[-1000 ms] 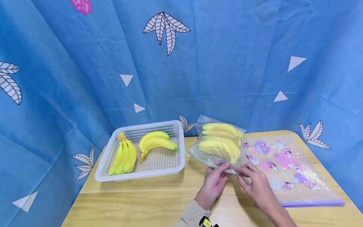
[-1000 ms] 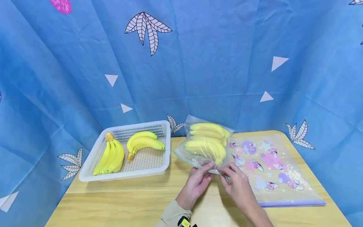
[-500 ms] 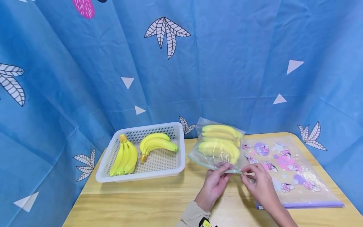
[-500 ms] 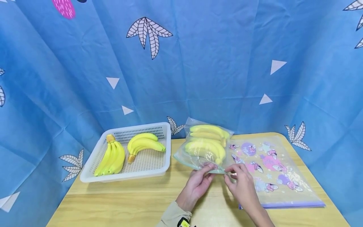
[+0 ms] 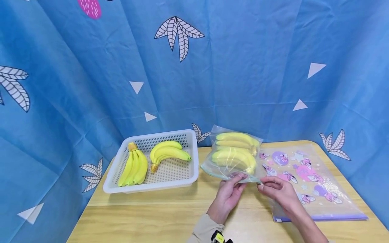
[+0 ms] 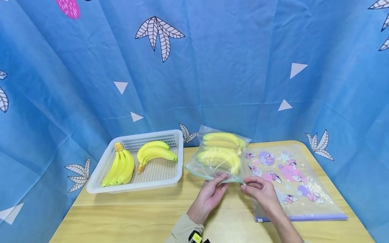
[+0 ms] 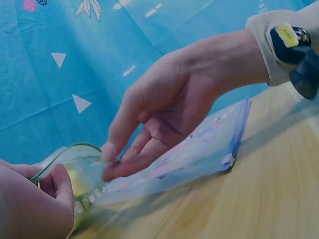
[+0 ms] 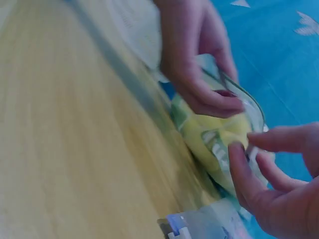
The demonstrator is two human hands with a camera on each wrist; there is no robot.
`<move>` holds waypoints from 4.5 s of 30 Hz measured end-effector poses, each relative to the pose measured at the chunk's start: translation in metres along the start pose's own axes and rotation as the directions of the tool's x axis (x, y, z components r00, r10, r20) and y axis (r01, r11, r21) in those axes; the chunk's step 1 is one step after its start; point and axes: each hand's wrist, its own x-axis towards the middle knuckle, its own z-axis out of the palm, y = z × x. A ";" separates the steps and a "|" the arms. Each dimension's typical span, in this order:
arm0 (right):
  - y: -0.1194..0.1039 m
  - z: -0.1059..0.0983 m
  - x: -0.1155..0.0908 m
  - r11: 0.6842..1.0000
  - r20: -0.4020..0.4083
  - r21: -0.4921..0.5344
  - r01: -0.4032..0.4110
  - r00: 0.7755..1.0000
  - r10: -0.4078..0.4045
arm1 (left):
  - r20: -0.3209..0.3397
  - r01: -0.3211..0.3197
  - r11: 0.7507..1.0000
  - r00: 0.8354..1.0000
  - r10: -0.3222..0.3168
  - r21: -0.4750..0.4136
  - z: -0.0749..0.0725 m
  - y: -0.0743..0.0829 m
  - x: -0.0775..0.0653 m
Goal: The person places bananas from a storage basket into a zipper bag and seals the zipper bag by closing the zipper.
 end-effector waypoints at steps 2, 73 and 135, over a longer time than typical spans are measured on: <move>0.000 -0.005 0.001 0.993 0.057 0.108 -0.038 0.998 0.032 | -0.010 0.005 1.000 1.000 -0.005 0.009 -0.002 0.000 -0.001; -0.022 -0.054 -0.003 0.888 -0.015 -0.456 -0.060 0.998 0.060 | -0.112 -0.025 0.979 0.992 0.049 0.202 -0.005 -0.019 -0.007; -0.027 -0.094 -0.001 0.999 -0.301 -0.035 -0.018 0.954 0.007 | -0.106 -0.160 0.952 0.976 0.192 0.261 -0.010 0.055 -0.009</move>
